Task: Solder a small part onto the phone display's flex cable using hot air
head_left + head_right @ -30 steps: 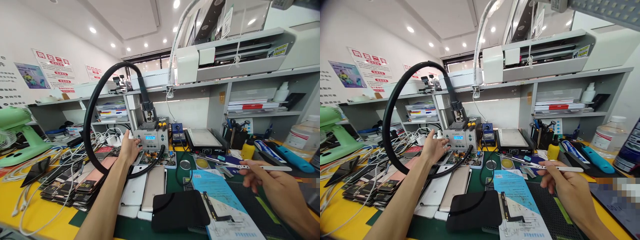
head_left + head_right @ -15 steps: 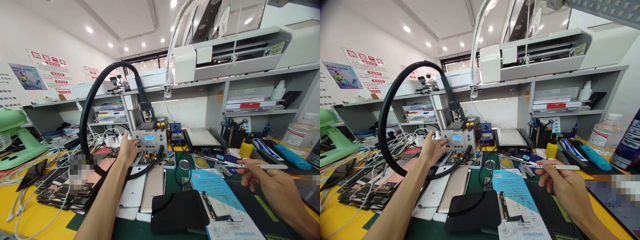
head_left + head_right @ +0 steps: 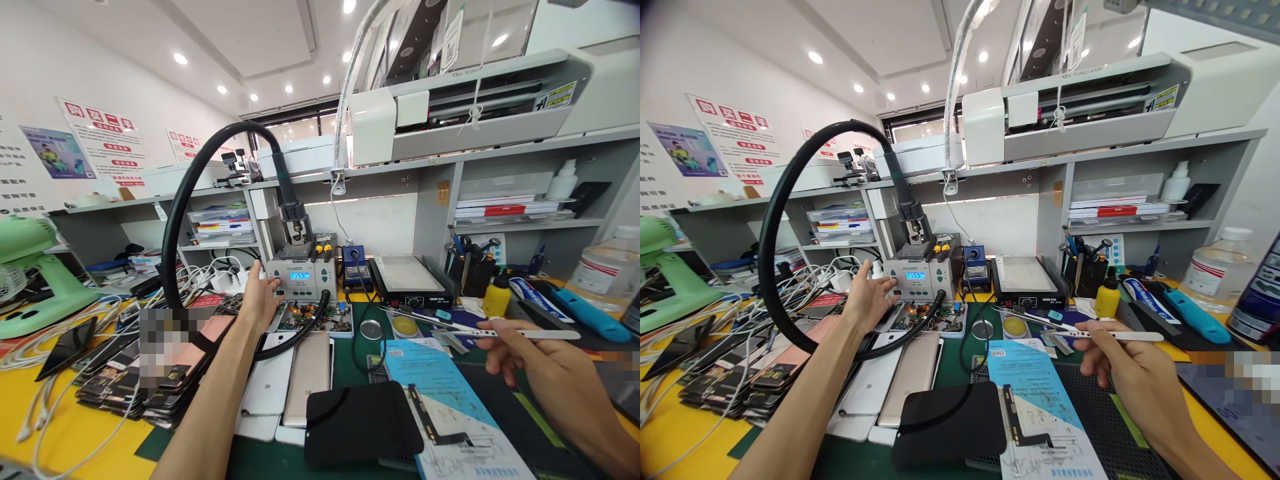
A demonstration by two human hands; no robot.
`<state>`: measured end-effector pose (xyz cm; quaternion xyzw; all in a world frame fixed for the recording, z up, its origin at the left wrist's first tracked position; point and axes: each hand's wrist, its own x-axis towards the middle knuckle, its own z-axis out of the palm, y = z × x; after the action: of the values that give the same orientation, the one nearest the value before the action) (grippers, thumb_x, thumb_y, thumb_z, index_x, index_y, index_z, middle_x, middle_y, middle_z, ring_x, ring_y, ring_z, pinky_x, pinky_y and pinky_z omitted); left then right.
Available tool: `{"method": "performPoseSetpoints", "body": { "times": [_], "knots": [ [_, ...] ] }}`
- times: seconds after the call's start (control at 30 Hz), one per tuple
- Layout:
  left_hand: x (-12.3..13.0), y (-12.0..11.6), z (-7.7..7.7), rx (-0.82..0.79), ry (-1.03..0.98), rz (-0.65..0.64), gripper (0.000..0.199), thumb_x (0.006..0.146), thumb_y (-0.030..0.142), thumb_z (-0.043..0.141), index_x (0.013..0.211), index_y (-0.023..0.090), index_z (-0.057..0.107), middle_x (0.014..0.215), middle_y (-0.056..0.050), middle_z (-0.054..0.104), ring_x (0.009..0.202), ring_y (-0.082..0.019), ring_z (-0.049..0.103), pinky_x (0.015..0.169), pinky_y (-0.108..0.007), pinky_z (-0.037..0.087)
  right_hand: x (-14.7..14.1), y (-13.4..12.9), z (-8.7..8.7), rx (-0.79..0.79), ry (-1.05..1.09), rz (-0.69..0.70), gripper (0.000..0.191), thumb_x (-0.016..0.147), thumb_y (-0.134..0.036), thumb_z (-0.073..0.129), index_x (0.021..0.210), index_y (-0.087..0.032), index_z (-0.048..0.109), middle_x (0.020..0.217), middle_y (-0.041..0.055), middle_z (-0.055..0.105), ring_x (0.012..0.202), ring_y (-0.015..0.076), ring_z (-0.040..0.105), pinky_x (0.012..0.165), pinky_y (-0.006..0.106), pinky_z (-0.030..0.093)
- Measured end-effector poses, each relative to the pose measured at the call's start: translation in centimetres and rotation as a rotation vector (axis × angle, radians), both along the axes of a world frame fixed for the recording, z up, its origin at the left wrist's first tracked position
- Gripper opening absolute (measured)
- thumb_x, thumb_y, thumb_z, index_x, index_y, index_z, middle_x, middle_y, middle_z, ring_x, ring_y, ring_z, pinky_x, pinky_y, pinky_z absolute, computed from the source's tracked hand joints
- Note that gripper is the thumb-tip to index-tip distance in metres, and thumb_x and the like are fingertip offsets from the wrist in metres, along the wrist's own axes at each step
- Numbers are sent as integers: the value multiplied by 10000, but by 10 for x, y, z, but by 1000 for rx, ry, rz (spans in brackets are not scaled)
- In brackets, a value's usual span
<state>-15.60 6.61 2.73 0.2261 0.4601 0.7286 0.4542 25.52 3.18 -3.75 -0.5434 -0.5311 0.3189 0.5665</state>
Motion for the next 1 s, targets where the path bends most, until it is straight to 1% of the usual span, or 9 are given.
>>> {"method": "performPoseSetpoints", "body": {
  "times": [0.2,0.43,0.63,0.77,0.87,1.0],
  "knots": [
    [2,0,0,6,-10,28,564,984,592,548,1377,188,562,1471,-136,538,1339,-325,523,1140,-593,381,0,-2,2,-10,20,-11,473,808,-640,710,790,-168,677,612,68,717,472,186,565,421,302,451],
    [8,1,1,14,24,80,563,990,561,561,1423,202,526,1517,-134,495,1374,-336,490,1158,-607,356,5,1,-1,3,17,-6,473,821,-650,703,829,-178,681,649,62,731,498,190,585,425,289,456],
    [9,0,2,21,39,45,551,986,550,574,1407,195,540,1513,-135,502,1375,-335,491,1159,-607,356,0,-3,2,7,26,0,523,813,-668,711,847,-146,720,620,68,719,473,179,570,415,282,452],
    [8,1,-1,22,46,23,578,983,577,560,1418,197,535,1538,-136,481,1412,-342,454,1186,-615,310,-2,-4,5,12,34,-6,542,794,-673,722,855,-134,725,626,75,721,468,177,570,400,277,449],
    [7,2,-3,26,44,16,602,983,605,537,1427,200,527,1547,-137,473,1422,-343,443,1192,-615,297,-2,-4,5,23,37,-6,512,792,-656,730,832,-146,702,639,79,726,473,174,570,397,270,450],
    [6,3,-5,28,36,13,594,981,593,550,1422,196,530,1542,-137,476,1417,-343,447,1189,-616,302,-3,-5,5,25,31,-8,485,802,-651,718,794,-169,659,653,84,729,493,180,582,397,263,457]
  ]
}}
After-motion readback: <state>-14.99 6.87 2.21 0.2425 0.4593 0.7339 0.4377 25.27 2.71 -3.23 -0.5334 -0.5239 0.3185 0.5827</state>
